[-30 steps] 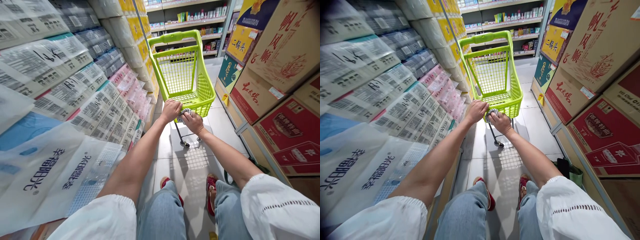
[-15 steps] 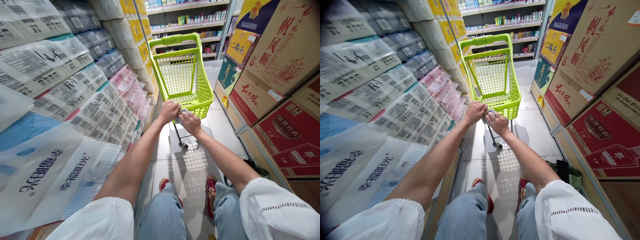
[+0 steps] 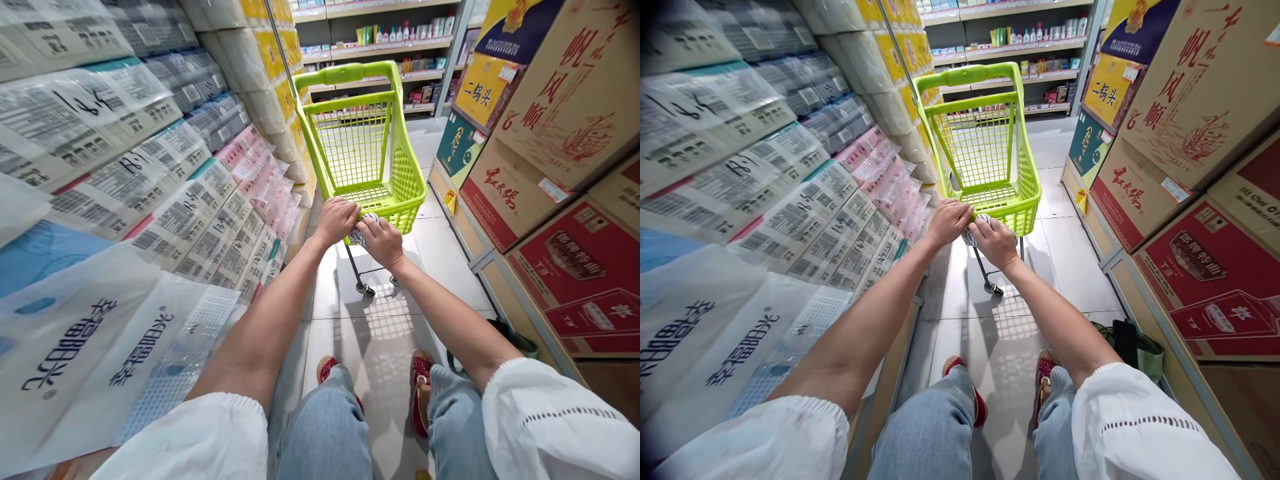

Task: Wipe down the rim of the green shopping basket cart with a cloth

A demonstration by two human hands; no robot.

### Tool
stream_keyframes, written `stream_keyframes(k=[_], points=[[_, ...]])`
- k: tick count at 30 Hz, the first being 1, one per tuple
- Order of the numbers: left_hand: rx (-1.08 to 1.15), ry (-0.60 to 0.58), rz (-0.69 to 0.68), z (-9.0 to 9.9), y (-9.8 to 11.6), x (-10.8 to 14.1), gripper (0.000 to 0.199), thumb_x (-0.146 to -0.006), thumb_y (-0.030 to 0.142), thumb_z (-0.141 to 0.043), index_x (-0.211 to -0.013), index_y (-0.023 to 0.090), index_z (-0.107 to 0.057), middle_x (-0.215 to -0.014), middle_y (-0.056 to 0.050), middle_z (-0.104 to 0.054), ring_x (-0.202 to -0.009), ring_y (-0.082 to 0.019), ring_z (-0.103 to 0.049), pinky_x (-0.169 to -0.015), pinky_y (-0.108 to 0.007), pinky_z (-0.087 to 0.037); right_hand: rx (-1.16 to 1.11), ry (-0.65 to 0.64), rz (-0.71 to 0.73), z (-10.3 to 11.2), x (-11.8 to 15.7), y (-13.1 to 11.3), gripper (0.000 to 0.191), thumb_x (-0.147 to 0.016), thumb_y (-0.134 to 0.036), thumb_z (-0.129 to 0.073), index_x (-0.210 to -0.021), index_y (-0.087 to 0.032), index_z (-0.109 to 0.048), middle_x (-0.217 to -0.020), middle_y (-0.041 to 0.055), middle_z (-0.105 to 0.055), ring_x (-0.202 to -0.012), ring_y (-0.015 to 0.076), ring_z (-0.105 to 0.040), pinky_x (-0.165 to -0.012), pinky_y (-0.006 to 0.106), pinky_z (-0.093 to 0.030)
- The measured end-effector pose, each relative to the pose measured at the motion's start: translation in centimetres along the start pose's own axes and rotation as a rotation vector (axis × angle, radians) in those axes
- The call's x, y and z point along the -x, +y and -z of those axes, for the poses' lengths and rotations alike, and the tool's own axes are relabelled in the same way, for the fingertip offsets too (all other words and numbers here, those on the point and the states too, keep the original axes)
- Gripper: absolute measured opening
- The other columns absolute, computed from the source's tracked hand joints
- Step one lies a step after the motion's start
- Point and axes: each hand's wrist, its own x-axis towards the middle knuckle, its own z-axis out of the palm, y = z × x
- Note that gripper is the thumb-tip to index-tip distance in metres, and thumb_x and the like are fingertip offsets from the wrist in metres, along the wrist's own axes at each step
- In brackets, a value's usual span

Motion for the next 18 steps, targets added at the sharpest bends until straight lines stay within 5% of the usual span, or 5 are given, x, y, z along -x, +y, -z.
stream_keyframes(k=[11, 18], points=[[-0.070, -0.070, 0.008, 1.4, 1.3, -0.4, 0.051, -0.097, 0.046, -0.023, -0.073, 0.020, -0.061, -0.076, -0.006, -0.067, -0.080, -0.019, -0.059, -0.079, -0.034, -0.037, -0.014, -0.058, 0.011, -1.3, 1.2, 1.2, 0.034, -0.093, -0.032, -0.040, -0.122, -0.025, -0.057, -0.124, 0.0075, -0.058, -0.096, 0.0221, -0.048, -0.076, 0.034, -0.036], [-0.229, -0.250, 0.215, 1.6, 5.0, -2.4, 0.056, -0.096, 0.046, -0.026, -0.081, 0.015, -0.069, -0.082, -0.013, -0.071, -0.080, -0.024, -0.064, -0.077, -0.036, -0.037, -0.021, -0.016, 0.079, -0.7, 3.5, 3.3, 0.036, -0.087, -0.037, -0.052, -0.118, -0.022, -0.060, -0.119, 0.0075, -0.060, -0.094, 0.0238, -0.049, -0.077, 0.034, -0.036]])
